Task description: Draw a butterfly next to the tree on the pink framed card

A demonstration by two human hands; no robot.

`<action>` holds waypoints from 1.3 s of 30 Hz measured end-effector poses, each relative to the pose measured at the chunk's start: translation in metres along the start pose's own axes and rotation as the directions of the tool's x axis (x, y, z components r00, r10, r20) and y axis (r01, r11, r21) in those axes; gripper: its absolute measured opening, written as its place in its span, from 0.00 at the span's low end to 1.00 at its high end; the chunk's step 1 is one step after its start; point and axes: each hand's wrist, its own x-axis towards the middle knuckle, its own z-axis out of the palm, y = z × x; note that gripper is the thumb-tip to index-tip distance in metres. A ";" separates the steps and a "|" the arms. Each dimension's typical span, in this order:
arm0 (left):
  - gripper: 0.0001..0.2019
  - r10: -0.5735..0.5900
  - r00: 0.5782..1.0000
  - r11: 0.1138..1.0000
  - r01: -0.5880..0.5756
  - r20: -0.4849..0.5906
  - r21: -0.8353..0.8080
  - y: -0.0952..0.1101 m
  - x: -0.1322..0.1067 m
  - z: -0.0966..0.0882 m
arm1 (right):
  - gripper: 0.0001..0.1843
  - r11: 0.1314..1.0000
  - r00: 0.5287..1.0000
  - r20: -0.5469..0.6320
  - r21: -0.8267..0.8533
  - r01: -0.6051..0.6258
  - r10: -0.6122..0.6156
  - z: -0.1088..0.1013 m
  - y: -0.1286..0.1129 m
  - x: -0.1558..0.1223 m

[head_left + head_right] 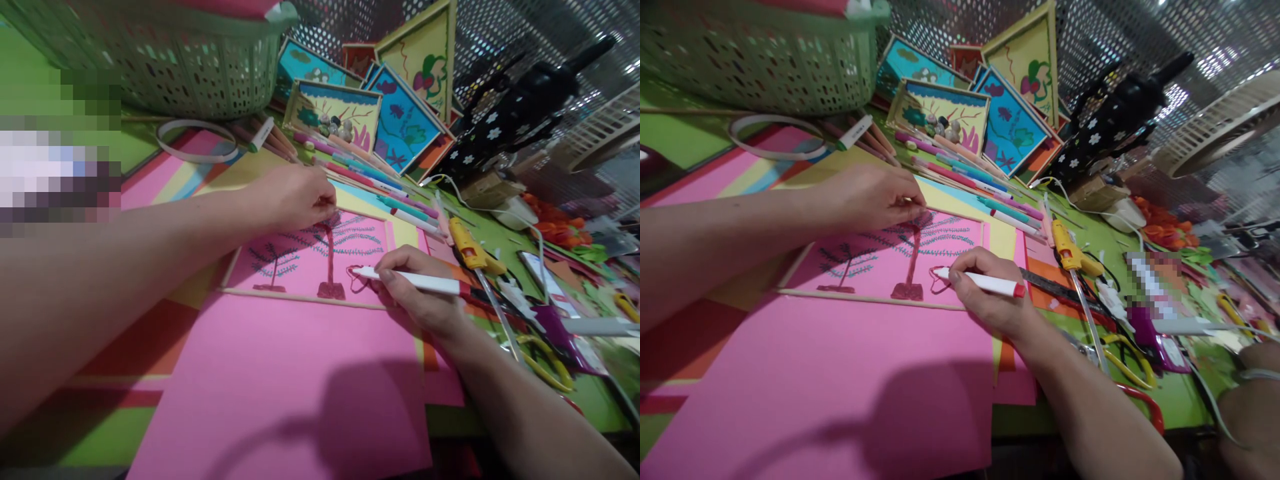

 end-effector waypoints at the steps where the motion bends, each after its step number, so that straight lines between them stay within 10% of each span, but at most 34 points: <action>1: 0.17 0.000 1.000 1.000 0.000 0.000 0.003 0.000 0.000 0.000 | 0.06 1.000 1.000 0.003 0.003 -0.004 0.004 0.000 0.000 0.000; 39: 0.17 0.003 1.000 1.000 -0.003 -0.008 -0.023 0.002 -0.004 -0.002 | 0.06 0.997 1.000 -0.015 -0.077 -0.007 0.006 0.000 -0.001 0.001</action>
